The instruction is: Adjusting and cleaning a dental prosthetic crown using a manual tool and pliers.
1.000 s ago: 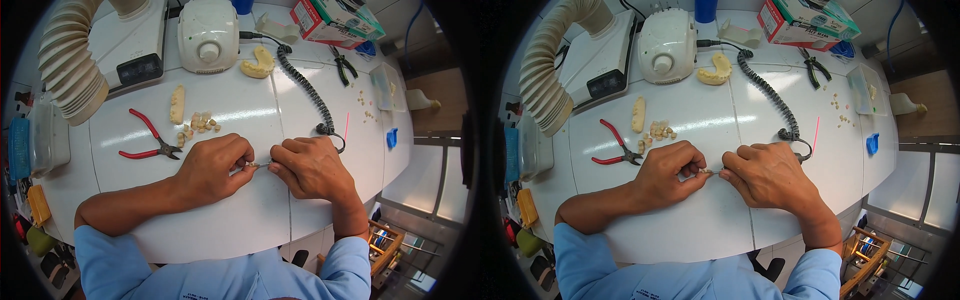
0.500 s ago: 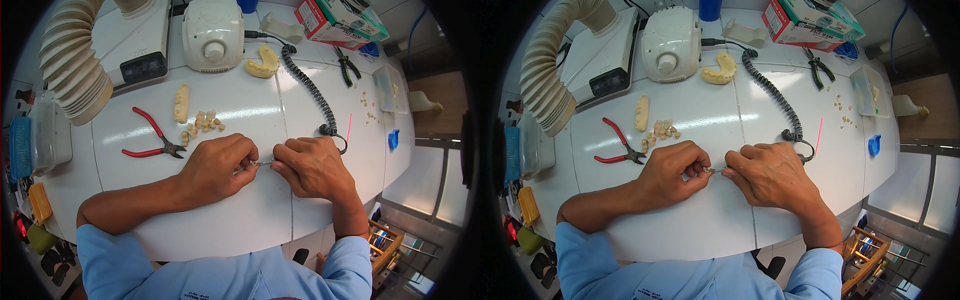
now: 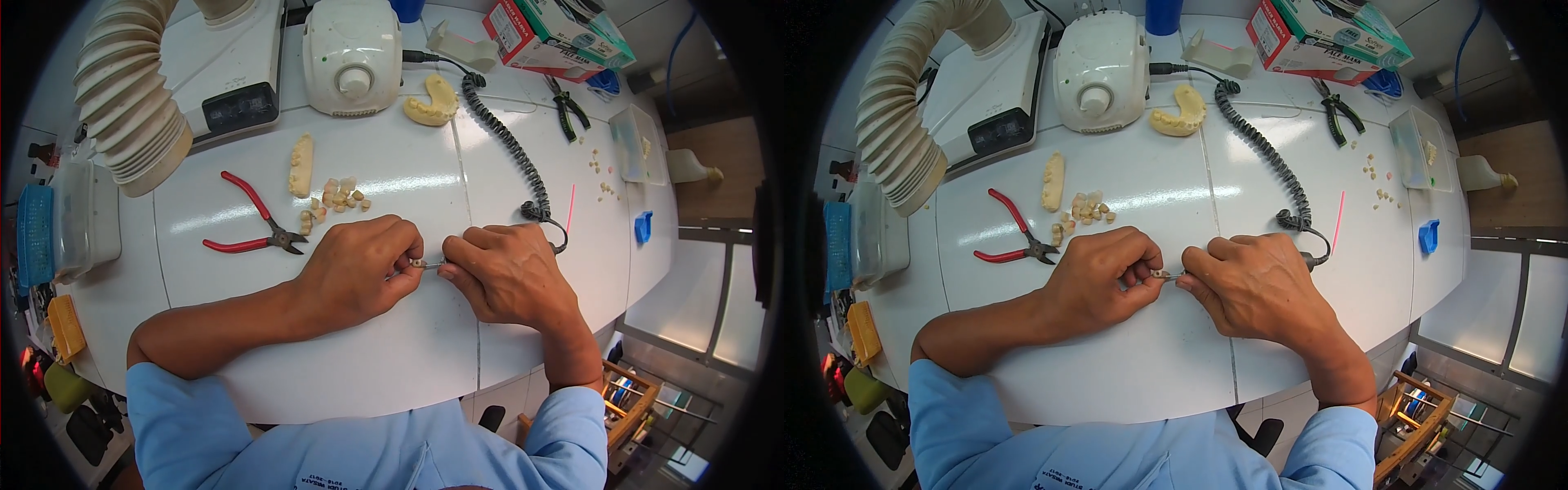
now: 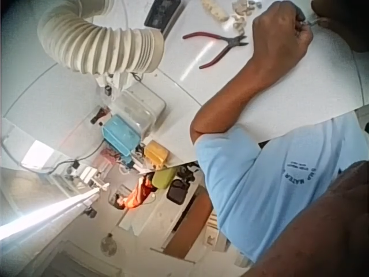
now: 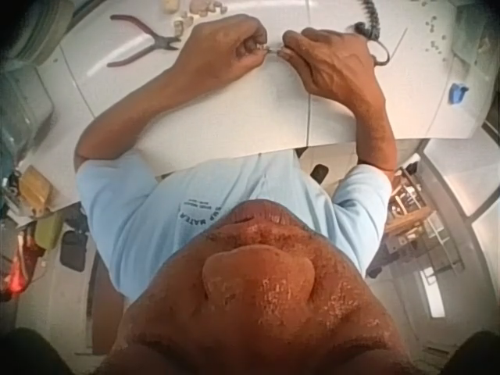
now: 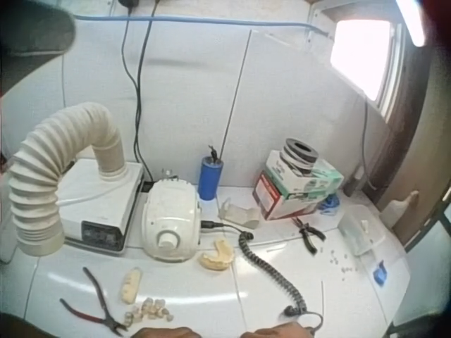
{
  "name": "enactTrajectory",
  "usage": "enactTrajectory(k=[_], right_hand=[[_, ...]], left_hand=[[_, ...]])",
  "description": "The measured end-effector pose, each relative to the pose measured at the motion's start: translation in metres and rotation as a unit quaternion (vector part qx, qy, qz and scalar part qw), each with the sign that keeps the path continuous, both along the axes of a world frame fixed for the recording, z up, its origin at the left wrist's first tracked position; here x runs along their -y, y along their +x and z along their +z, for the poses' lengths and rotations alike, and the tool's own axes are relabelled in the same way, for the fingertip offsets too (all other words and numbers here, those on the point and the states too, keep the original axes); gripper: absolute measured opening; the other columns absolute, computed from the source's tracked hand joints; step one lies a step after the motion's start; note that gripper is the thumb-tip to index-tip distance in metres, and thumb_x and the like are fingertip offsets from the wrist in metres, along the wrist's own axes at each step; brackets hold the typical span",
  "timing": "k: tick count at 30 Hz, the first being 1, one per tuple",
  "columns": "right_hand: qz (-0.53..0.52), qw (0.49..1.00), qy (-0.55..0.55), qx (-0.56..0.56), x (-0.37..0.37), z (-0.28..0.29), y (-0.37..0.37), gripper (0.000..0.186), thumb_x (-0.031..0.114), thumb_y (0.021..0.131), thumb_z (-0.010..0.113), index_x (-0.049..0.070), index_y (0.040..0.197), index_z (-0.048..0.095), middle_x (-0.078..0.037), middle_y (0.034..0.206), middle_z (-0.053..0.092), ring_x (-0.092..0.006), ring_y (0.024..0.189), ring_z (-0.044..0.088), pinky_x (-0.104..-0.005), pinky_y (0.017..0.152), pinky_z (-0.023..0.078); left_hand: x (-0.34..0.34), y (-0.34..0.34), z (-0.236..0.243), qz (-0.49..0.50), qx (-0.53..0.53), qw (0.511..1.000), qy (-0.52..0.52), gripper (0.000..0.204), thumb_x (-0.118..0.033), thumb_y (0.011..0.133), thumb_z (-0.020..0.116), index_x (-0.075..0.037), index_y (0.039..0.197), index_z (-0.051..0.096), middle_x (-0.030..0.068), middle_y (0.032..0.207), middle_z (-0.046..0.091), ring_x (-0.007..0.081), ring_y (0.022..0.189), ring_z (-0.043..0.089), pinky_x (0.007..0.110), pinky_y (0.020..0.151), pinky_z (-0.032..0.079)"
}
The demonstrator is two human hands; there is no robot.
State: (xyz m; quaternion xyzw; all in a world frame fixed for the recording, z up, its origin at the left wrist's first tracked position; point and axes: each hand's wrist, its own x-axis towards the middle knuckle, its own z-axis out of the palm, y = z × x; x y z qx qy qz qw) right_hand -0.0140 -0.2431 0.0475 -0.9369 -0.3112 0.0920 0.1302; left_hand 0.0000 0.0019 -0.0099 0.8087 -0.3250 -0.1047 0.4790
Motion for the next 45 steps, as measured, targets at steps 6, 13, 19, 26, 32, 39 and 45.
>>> enactTrajectory(k=[6,13,19,26,32,39,45], right_hand=[[-0.014,1.000,-0.005,-0.002,-0.001,0.000,0.000,0.028,0.035,0.106,0.070,0.011,0.093,0.066,-0.006,0.065,0.061,-0.0277,0.057,0.066,-0.0427,0.052,0.046],[-0.032,0.998,-0.047,-0.024,-0.002,0.002,-0.001,0.027,0.034,0.105,0.071,0.011,0.092,0.066,-0.006,0.066,0.062,-0.0272,0.059,0.067,-0.0434,0.053,0.047],[-0.034,0.998,-0.002,-0.058,0.004,0.001,0.004,0.028,0.033,0.107,0.068,0.009,0.094,0.063,-0.008,0.066,0.061,-0.0327,0.061,0.065,-0.0467,0.056,0.045],[0.009,0.991,0.070,-0.111,0.023,0.004,0.014,0.031,0.033,0.110,0.061,0.008,0.091,0.060,-0.009,0.067,0.060,-0.0360,0.060,0.062,-0.0485,0.058,0.042],[0.016,0.995,0.055,-0.081,0.020,0.003,0.009,0.027,0.031,0.106,0.065,0.009,0.090,0.062,-0.009,0.067,0.057,-0.0338,0.060,0.061,-0.0458,0.056,0.042],[0.001,0.997,0.032,-0.072,0.014,0.003,0.007,0.025,0.029,0.106,0.066,0.009,0.091,0.061,-0.008,0.067,0.058,-0.0333,0.060,0.061,-0.0463,0.056,0.041],[-0.006,0.997,0.038,-0.061,0.011,0.000,0.005,0.023,0.026,0.105,0.066,0.009,0.091,0.060,-0.009,0.068,0.059,-0.0334,0.060,0.061,-0.0464,0.056,0.041]], left_hand=[[0.000,0.001,0.002,-0.001,-0.007,1.000,0.009,0.018,-0.004,0.090,0.084,0.000,0.099,0.068,0.0082,0.090,0.072,0.0148,0.075,0.075,0.028,0.066,0.062],[-0.001,0.001,0.000,0.000,-0.002,1.000,0.009,0.018,-0.005,0.090,0.084,-0.001,0.098,0.068,0.0080,0.090,0.072,0.0150,0.074,0.075,0.028,0.065,0.062],[0.000,-0.001,0.000,0.012,-0.008,1.000,-0.018,0.018,-0.004,0.091,0.084,-0.001,0.099,0.069,0.0085,0.092,0.071,0.0150,0.075,0.074,0.028,0.063,0.060],[0.002,0.000,0.003,0.014,-0.002,0.998,-0.055,0.018,-0.001,0.090,0.085,-0.003,0.102,0.073,0.0071,0.095,0.071,0.0147,0.075,0.071,0.029,0.061,0.055],[0.002,-0.001,0.005,0.025,-0.020,0.998,-0.051,0.018,-0.003,0.089,0.088,-0.004,0.101,0.073,0.0067,0.094,0.072,0.0143,0.075,0.070,0.029,0.063,0.054],[0.003,-0.002,0.007,0.040,-0.037,0.998,-0.033,0.023,-0.011,0.089,0.092,-0.002,0.096,0.072,0.0064,0.087,0.072,0.0137,0.071,0.069,0.029,0.062,0.053],[0.003,-0.003,0.006,0.045,-0.061,0.997,-0.022,0.024,-0.012,0.090,0.091,-0.001,0.096,0.071,0.0063,0.087,0.073,0.0128,0.070,0.068,0.029,0.062,0.054]])
